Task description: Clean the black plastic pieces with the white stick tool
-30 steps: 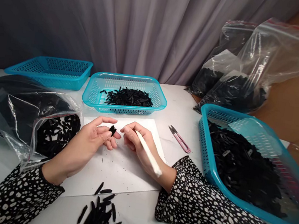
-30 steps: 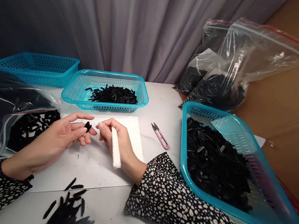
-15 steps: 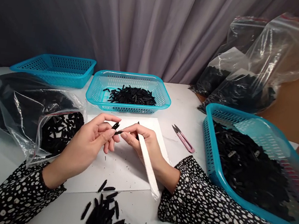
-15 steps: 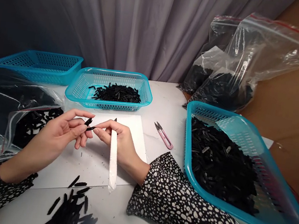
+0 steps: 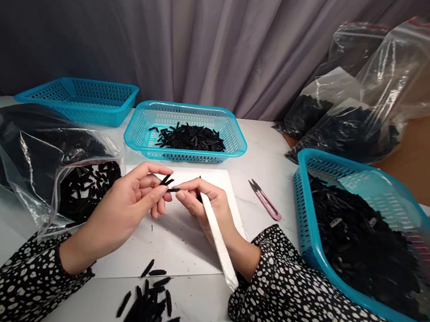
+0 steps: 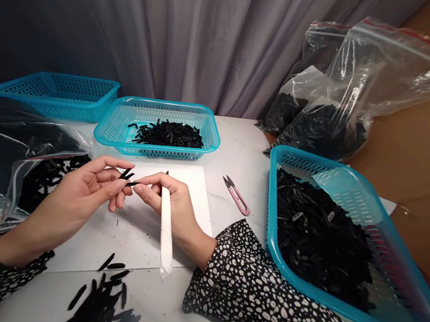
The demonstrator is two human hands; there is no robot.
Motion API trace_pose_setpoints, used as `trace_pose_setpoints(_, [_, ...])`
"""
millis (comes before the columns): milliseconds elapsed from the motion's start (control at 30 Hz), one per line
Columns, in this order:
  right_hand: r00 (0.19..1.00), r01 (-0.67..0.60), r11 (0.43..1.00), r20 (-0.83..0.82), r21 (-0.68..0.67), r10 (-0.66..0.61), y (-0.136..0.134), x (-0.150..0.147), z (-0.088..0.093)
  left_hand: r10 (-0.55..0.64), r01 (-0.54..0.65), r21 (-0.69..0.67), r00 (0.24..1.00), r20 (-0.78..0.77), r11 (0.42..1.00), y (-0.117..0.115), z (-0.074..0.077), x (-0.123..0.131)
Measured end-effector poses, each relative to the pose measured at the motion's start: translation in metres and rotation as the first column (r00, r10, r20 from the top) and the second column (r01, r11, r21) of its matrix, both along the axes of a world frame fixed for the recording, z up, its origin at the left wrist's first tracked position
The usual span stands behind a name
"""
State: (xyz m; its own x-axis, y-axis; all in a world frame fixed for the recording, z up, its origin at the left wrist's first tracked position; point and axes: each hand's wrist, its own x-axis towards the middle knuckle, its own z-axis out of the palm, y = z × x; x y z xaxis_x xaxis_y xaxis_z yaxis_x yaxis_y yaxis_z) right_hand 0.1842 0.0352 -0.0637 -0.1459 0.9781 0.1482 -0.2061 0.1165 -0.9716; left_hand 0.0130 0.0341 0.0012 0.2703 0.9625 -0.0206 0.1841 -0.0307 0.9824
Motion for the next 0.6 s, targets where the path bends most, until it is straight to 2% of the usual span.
trace_pose_setpoints(167, [0.998,0.002,0.999,-0.06,-0.049,-0.005,-0.0013,-0.0017,-0.0001,0.005,-0.005,-0.003,1.0,-0.018,1.0,-0.0016,0.0009,-0.001])
trace_pose_setpoints(300, [0.996,-0.014,0.995,-0.094,-0.094,0.005,-0.0026,-0.0027,0.0034,0.017,-0.015,-0.068,0.999,0.031,0.998,-0.0015,0.0013,-0.0021])
trace_pose_setpoints(433, [0.996,-0.016,0.997,-0.091,-0.081,0.009,-0.0031,-0.0019,0.0063,0.04,-0.029,-0.151,0.996,0.075,0.988,-0.0013,0.0029,-0.0013])
trace_pose_setpoints(600, [0.992,-0.033,0.996,-0.125,-0.089,0.021,-0.0024,-0.0018,0.0038,0.013,0.001,-0.14,0.995,0.101,0.99,-0.0015,0.0045,0.0])
